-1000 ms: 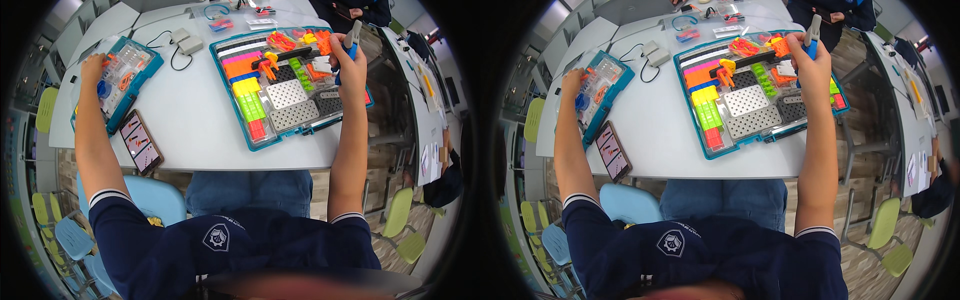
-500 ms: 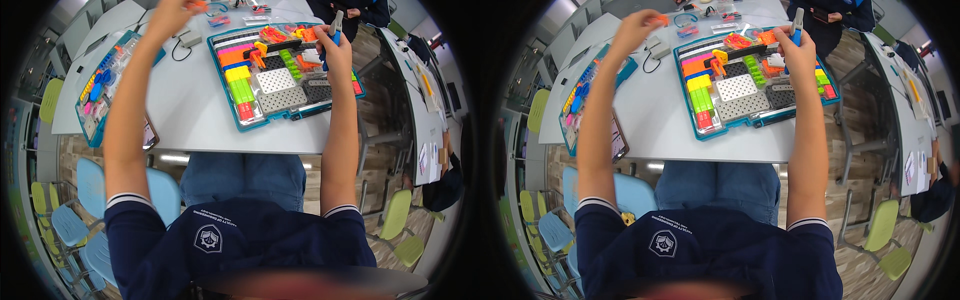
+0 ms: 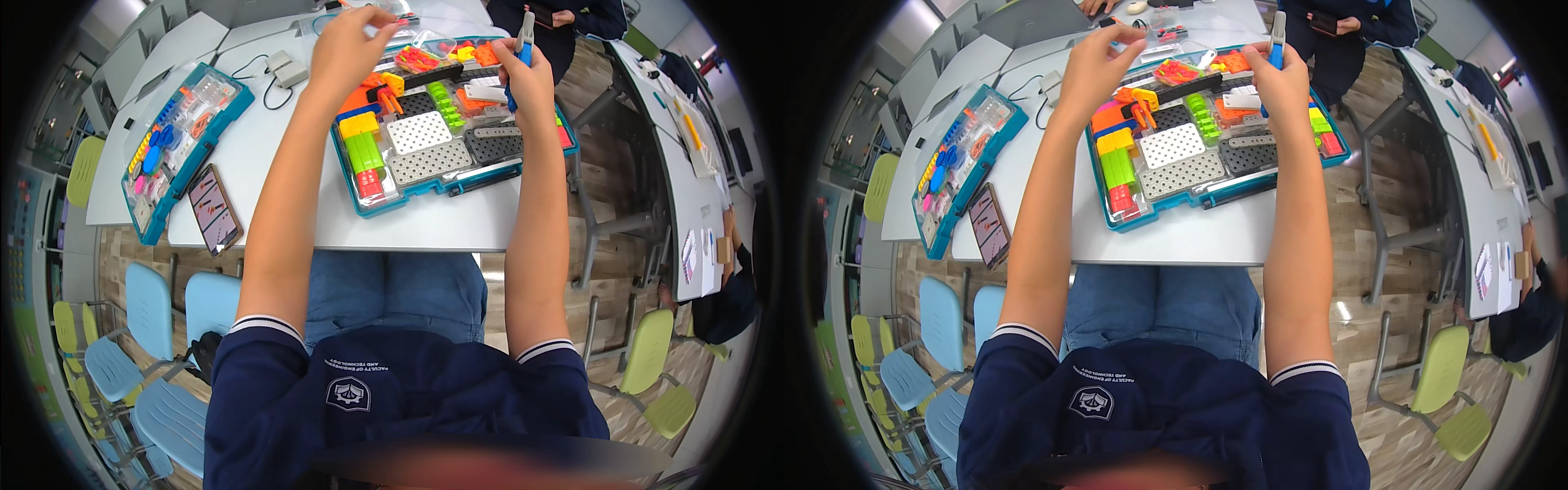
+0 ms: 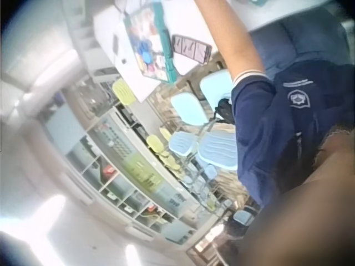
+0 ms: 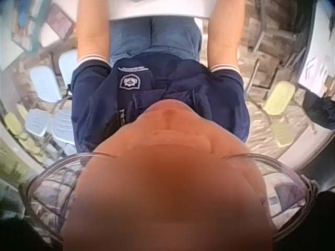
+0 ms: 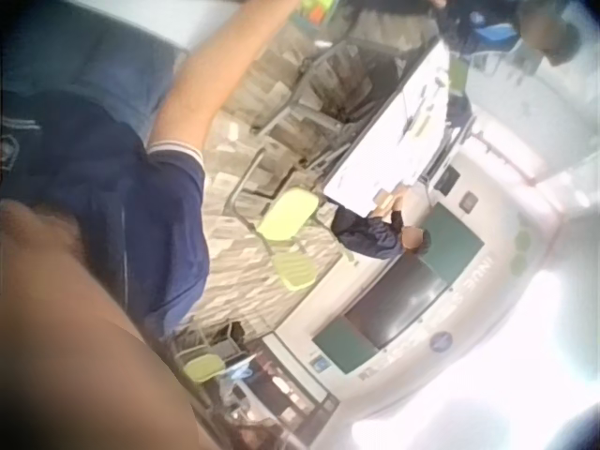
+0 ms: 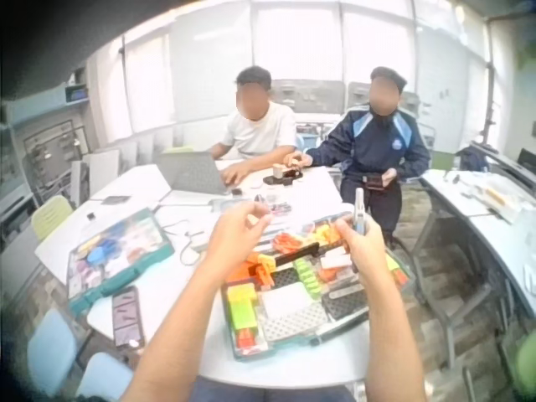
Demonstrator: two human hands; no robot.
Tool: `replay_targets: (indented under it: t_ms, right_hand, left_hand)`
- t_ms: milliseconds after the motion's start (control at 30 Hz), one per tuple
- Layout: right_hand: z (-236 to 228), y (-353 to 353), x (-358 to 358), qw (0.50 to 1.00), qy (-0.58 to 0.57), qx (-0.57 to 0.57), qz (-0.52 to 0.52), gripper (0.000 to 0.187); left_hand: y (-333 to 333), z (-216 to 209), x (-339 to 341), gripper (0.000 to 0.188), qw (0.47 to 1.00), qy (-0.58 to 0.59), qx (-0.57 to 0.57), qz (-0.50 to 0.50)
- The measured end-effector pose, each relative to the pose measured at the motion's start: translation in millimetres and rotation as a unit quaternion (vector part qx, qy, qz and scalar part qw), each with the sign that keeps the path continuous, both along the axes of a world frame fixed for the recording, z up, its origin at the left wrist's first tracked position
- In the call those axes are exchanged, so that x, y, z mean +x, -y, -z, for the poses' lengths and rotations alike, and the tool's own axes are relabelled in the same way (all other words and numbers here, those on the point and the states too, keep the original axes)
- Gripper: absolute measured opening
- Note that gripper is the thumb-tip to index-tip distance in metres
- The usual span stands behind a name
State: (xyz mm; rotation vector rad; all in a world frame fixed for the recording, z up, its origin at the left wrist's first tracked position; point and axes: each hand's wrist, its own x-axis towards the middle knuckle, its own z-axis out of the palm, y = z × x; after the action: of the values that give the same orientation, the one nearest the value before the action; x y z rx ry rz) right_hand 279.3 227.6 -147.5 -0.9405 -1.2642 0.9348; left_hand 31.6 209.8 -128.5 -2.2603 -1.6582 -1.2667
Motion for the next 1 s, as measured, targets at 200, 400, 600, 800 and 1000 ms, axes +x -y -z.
replay_targets:
  t_ms: [200, 400, 600, 800, 1000]
  right_hand:
    - [-3.5, 2.5, 0.8, 1.000, -0.013, -0.004, 0.005, 0.025]
    - [-7.5, 6.9, 0.2, 0.997, -0.064, 0.007, -0.033, 0.026]
    - [-8.1, 8.4, -3.5, 0.988, -0.123, -0.009, -0.087, 0.017]
    - [-3.2, 2.2, -2.2, 0.974, -0.159, -0.037, -0.154, 0.022]
    - [-0.2, -3.0, -2.8, 0.969, -0.147, -0.071, -0.185, 0.028]
  left_hand:
    - [12.9, 1.0, 67.3, 0.034, 0.973, -0.180, -0.145, -0.014]
    - [17.4, 7.5, 58.2, 0.032, 0.984, -0.128, -0.126, 0.004]
    - [13.3, 2.1, 28.7, 0.035, 0.994, 0.029, -0.063, 0.084]
    - [19.6, 11.5, 28.2, 0.048, 0.914, 0.272, -0.199, 0.225]
    - [28.8, 20.0, 42.2, 0.044, 0.842, 0.372, -0.246, 0.303]
